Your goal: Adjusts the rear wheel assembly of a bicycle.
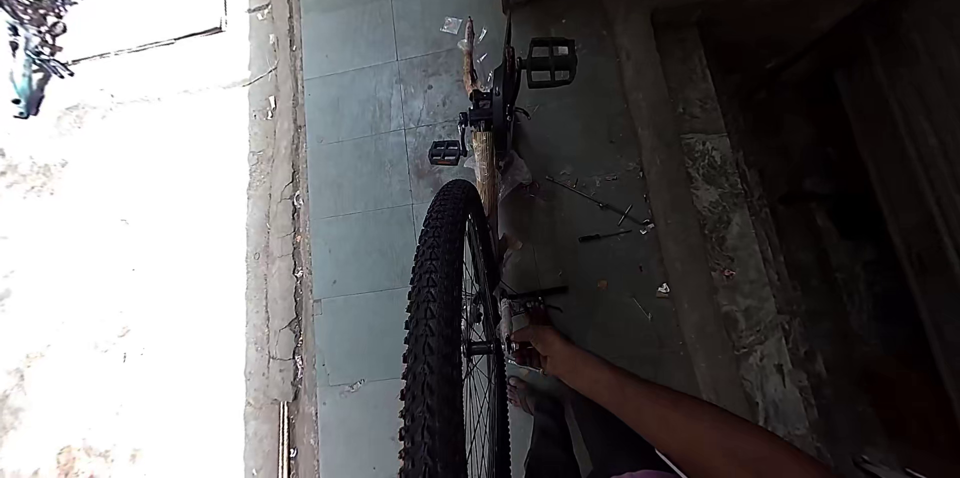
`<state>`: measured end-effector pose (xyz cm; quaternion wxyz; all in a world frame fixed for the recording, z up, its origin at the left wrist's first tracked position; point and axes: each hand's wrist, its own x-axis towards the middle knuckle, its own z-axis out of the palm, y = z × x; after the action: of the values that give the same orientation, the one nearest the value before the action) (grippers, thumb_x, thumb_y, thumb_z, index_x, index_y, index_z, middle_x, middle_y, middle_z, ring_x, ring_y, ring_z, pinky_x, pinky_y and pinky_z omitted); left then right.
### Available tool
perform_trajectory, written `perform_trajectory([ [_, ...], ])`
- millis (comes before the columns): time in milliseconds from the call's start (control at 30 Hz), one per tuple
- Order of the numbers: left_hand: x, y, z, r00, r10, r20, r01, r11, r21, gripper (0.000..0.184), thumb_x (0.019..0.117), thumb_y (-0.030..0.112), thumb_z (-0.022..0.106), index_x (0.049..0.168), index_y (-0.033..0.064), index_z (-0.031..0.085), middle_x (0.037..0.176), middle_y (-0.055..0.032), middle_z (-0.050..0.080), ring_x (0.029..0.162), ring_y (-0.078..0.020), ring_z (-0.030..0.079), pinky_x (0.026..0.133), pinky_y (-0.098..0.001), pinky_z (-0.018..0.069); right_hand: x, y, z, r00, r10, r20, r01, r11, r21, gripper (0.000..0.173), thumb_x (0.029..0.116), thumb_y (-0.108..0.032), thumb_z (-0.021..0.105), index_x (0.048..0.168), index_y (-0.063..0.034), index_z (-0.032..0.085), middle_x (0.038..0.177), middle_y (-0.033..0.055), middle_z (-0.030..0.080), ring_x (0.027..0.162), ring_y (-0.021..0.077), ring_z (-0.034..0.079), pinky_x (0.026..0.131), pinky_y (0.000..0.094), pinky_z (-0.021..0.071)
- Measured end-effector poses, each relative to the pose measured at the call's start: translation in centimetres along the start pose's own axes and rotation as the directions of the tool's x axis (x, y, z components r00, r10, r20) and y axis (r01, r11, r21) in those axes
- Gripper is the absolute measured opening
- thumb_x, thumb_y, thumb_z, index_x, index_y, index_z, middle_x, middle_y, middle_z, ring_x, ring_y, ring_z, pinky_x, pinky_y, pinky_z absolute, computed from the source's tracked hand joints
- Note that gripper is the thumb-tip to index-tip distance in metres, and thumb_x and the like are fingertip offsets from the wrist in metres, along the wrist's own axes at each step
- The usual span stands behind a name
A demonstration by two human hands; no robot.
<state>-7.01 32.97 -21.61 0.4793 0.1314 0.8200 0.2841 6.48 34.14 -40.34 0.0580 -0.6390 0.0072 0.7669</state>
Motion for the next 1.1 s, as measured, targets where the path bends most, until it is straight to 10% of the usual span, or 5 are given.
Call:
perform_trajectory([
  [600,2.8,-2.3,0.2,0.942,-0.336,0.023,0.33,0.906,-0.266,0.03,0.1102,0.008,0.038,0.132,-0.0083,0.051,0.119,-0.0222,0.061,0.096,-0.0227,0.063,0.081,-0.0314,0.0519,-1.1,1.0,-2.2,0.911,-0.31,0.27,0.388,0.865,-0.317,0.029,0.0968,-0.013,0.07,0.124,-0.0057,0.064,0.112,0.0093,0.073,0.095,0.0192,0.074,0.081,0.0352,0.0628],
  [733,2.7,-2.2,0.7,0.933,-0.36,0.011,0.354,0.913,-0.201,0.035,0.1119,0.018,0.04,0.128,-0.009,0.055,0.118,-0.0214,0.063,0.097,-0.0218,0.063,0.082,-0.032,0.0516,-0.3,1.9,-1.3,0.95,-0.246,0.195,0.307,0.859,-0.41,0.035,0.1082,-0.037,0.052,0.114,-0.0036,0.062,0.089,0.0067,0.073,0.074,0.0151,0.074,0.068,0.0313,0.0619],
  [867,7.4,-9.2,-3.9,0.802,0.24,0.548,-0.056,0.942,-0.33,0.042,0.1128,0.014,0.034,0.125,-0.0258,0.042,0.11,-0.039,0.063,0.094,-0.0305,0.072,0.075,-0.0349,0.0595,0.6,1.2,-0.2,0.992,-0.072,0.1,0.109,0.894,-0.435,0.06,0.1093,-0.055,0.034,0.113,-0.0021,0.062,0.076,0.0081,0.068,0.062,0.018,0.07,0.06,0.0342,0.0602],
  [933,2.3,-0.7,-0.2,0.925,-0.36,0.119,0.37,0.926,-0.073,0.037,0.1124,0.017,0.037,0.133,-0.0095,0.053,0.122,-0.026,0.063,0.103,-0.0279,0.065,0.089,-0.0376,0.0512,0.5,0.9,-0.9,0.989,-0.011,0.149,0.063,0.936,-0.346,0.066,0.1077,-0.061,0.029,0.104,-0.0024,0.061,0.074,0.0082,0.063,0.06,0.0197,0.066,0.059,0.0358,0.0585],
  [1100,1.1,1.1,0.8,0.93,-0.366,0.026,0.366,0.931,0.0,0.041,0.1127,0.022,0.038,0.134,-0.0113,0.051,0.125,-0.027,0.061,0.106,-0.0293,0.063,0.089,-0.0384,0.0508,-0.2,1.2,-3.4,0.861,0.244,0.446,0.039,0.843,-0.537,0.099,0.092,-0.085,0.005,0.106,-0.0064,0.065,0.087,0.0079,0.069,0.074,0.0208,0.068,0.068,0.0395,0.0572],
])
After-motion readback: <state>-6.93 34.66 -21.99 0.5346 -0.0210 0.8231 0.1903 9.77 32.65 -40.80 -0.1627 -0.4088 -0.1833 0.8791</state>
